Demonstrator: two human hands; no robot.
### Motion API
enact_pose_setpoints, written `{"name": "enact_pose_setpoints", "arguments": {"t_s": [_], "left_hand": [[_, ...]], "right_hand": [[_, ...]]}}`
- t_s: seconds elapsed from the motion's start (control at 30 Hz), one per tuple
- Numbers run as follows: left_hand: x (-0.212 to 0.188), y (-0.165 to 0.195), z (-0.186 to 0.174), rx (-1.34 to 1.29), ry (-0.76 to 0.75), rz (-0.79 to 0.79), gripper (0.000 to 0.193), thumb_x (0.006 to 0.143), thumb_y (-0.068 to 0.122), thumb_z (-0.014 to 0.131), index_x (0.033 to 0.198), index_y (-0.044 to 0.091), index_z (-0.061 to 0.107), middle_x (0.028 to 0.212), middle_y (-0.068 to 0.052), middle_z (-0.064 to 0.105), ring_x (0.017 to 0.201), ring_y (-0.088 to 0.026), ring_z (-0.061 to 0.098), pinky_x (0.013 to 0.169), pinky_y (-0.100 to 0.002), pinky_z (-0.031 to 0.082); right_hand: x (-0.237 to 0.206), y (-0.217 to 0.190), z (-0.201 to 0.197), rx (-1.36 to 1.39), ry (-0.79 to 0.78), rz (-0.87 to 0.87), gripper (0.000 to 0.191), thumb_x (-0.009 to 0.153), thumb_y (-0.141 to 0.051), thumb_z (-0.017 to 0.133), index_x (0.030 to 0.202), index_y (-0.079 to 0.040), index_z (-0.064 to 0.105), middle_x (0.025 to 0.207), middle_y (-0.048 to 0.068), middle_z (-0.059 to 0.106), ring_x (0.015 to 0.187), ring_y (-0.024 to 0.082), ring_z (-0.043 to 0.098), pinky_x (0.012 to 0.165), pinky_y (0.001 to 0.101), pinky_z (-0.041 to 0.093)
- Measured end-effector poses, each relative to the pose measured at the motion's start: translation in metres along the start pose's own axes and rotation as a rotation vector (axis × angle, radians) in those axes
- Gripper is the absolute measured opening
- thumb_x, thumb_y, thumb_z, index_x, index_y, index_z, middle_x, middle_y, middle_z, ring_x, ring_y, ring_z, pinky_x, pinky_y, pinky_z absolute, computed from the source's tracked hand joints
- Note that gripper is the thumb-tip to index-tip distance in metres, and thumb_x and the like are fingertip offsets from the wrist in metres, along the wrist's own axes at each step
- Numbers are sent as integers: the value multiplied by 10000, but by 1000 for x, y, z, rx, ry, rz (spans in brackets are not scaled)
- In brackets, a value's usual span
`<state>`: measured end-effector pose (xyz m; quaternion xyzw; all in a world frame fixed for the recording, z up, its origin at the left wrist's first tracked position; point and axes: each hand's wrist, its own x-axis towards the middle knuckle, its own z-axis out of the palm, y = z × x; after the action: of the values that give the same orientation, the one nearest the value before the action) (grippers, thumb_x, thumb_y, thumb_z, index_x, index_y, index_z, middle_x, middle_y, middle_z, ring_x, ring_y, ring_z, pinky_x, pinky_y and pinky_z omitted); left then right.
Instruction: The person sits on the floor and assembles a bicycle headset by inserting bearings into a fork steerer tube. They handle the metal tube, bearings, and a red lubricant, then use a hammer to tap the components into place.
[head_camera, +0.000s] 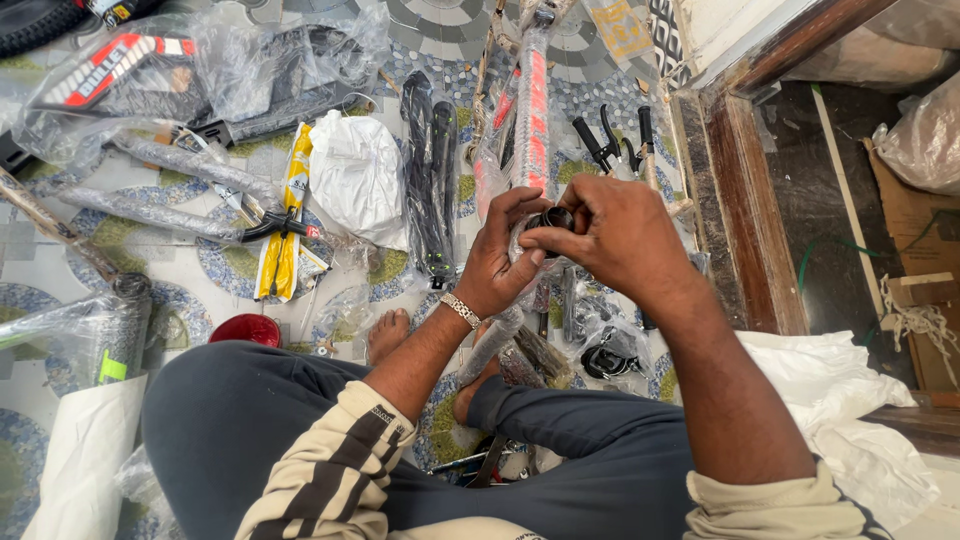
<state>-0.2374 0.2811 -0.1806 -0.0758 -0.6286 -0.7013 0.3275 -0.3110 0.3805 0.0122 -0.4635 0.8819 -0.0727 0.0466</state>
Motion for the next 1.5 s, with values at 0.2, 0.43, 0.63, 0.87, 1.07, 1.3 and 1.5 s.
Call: {"name": "enact_pose_setpoints", "arguments": {"t_s": [0.2,0.43,0.63,0.87,1.07,1.3,1.5], "left_hand": [[0,-7,-3,257,33,140,549,1043,420,582,1507,139,492,1356,-82,639,1369,-231,612,1330,-486,304],[-2,-3,-1,-40,14,42,691,1042,477,597,1524,111,264,1447,-183,572,1401,-304,573,1211,-442,436],[-2,0,-1,-31,34,34,683,1034,458,612,1514,98,286,1429,-194,581,1389,-307,579,1209,-445,440],[-4,-3,-3,-49,44,25,679,1027,450,626,1512,106,298,1423,-174,569,1362,-285,583,1177,-429,468],[-6,-8,-5,-3,50,32,648,1040,441,618,1511,106,326,1444,-165,556,1389,-275,563,1198,-430,451],[-7,-8,-6,96,62,92,562,1061,448,587,1479,117,412,1436,-124,566,1378,-261,574,1280,-462,372],[-4,-4,-7,182,56,153,528,1070,446,554,1483,137,438,1391,-89,595,1342,-266,626,1372,-526,256]], "right_hand": [[-6,6,7,141,-6,88,642,738,-537,865,1037,-11,652,900,112,690,793,212,679,699,374,544],[-23,44,33,1045,-36,-134,544,957,-225,735,1435,-19,573,1385,110,655,1290,196,640,1105,371,533],[-19,50,70,1071,182,-88,566,845,-57,818,1369,2,614,1249,97,686,1162,171,669,1042,354,568],[-15,39,78,910,183,-151,449,919,-226,813,1316,-56,690,1059,12,581,965,110,616,872,284,529],[-18,31,82,908,299,-130,442,870,-301,847,1194,-40,699,1019,34,592,924,109,589,837,275,510],[-25,21,91,964,427,-132,393,939,-286,813,1232,-53,692,1115,23,625,994,109,629,895,270,537],[-25,15,104,1160,448,-81,411,933,-216,810,1273,-28,676,1071,10,675,957,90,618,871,257,540]]}}
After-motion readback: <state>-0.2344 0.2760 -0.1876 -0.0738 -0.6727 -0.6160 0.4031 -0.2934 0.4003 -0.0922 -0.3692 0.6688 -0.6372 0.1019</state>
